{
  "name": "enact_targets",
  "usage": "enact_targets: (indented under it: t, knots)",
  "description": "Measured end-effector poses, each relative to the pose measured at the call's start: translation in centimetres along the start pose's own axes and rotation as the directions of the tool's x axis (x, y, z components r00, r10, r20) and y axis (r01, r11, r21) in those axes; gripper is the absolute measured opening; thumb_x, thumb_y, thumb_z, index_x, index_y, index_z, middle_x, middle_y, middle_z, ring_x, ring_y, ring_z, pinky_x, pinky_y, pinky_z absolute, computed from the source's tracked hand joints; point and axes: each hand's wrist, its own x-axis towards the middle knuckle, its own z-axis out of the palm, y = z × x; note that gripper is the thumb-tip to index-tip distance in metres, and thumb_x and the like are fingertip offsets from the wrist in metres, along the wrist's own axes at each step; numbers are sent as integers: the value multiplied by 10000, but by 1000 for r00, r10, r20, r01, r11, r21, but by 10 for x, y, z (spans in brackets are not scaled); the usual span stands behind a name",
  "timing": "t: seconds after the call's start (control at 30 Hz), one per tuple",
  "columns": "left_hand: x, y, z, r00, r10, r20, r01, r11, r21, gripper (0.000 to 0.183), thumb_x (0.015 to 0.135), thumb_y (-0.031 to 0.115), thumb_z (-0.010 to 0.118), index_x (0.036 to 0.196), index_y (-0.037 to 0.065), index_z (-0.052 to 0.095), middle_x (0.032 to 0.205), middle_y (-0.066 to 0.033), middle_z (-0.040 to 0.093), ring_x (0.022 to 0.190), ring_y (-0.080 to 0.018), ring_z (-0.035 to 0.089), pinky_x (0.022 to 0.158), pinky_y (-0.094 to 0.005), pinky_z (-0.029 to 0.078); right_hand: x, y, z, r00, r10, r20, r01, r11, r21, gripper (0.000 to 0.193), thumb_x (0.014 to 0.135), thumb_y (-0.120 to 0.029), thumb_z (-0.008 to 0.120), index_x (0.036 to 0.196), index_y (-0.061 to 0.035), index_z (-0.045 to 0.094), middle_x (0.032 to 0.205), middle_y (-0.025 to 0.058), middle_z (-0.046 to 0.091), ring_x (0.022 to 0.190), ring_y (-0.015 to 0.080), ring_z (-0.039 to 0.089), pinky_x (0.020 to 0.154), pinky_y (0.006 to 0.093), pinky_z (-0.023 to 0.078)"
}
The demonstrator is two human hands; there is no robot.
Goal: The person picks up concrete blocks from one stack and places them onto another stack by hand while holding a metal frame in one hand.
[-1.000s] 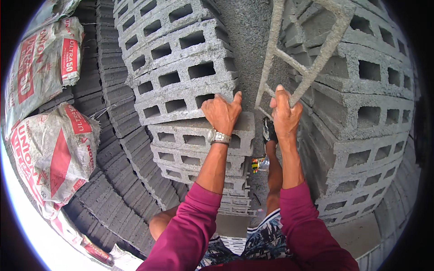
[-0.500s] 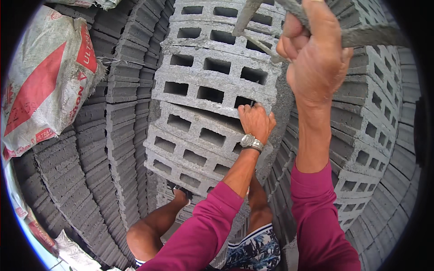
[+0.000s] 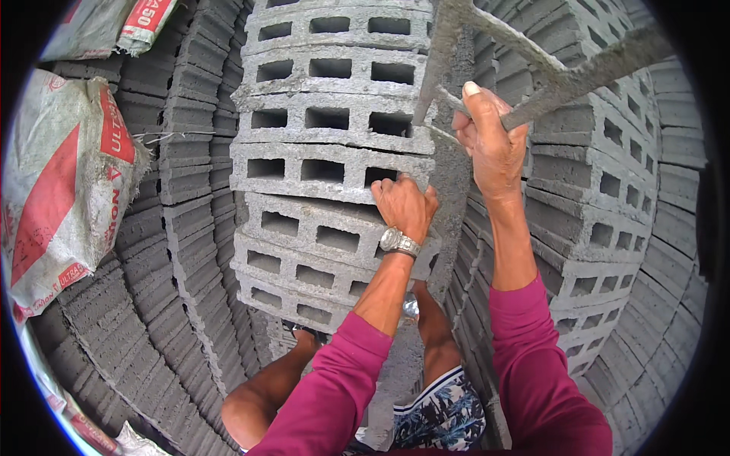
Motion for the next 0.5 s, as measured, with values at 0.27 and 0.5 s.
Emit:
enact_targets:
  t: [0.27, 0.5]
  knots:
    - [11, -1, -17, 978, -163, 132, 149, 983, 111, 489, 697, 435, 765, 676, -45, 672, 710, -236, 671, 796, -384, 642, 863, -444, 426, -30, 121, -91, 925, 225, -307, -238, 971, -8, 468, 940, -344, 579, 618, -4, 579, 536, 58, 535, 536, 163, 516, 557, 354, 406]
    - [-7, -11, -53, 956, -164, 243, 181, 982, -49, 476, 747, 356, 828, 630, 12, 520, 599, -31, 533, 548, -131, 441, 505, -334, 375, -15, 127, -103, 904, 212, -370, -182, 977, 114, 452, 952, -279, 566, 600, 5, 558, 512, 72, 527, 491, 183, 506, 533, 370, 405]
